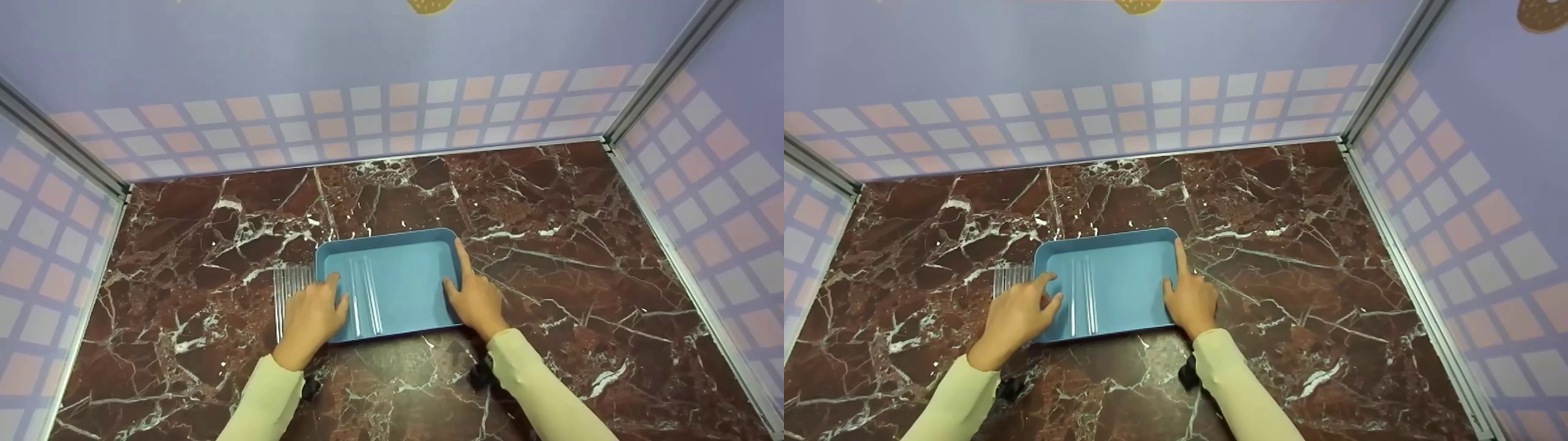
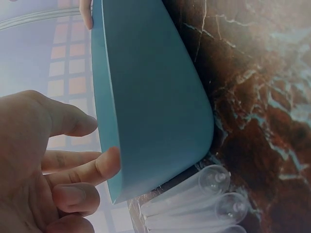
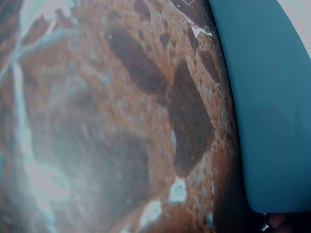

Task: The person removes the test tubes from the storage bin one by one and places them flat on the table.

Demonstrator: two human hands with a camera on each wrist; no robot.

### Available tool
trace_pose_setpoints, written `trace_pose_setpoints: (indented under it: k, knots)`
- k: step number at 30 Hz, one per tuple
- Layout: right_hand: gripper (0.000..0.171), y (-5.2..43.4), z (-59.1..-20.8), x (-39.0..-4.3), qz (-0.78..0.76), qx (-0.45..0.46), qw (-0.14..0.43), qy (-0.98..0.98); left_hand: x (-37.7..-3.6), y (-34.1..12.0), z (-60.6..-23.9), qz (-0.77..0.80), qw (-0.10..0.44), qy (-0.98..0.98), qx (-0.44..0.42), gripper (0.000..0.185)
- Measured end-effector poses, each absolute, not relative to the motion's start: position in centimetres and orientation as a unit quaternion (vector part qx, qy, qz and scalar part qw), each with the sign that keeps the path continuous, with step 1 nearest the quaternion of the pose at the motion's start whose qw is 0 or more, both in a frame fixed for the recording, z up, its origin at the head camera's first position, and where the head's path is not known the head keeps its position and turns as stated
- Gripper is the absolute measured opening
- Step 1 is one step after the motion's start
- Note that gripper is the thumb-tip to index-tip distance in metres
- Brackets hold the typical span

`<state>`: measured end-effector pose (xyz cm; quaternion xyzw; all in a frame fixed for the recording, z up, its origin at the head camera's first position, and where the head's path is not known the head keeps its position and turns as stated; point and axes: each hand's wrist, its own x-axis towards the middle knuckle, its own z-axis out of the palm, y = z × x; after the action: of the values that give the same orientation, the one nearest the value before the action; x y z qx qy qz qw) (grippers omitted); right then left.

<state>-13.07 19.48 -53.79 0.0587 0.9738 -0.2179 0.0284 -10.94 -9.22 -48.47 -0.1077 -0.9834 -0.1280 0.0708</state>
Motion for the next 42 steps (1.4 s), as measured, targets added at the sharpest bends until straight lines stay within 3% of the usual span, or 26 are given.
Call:
trace_pose_setpoints:
  k: [31, 42]
  knots:
    - [0.080, 19.4, -53.9, -13.0, -0.223, 0.058, 0.031, 0.973, -11.0, -7.9, -48.8, -0.101, 0.064, -0.986, -0.117, 0.037]
    - [0.080, 19.5, -53.9, -12.9, -0.224, 0.055, 0.019, 0.973, -11.2, -7.4, -49.0, -0.099, 0.026, -0.989, -0.107, 0.042]
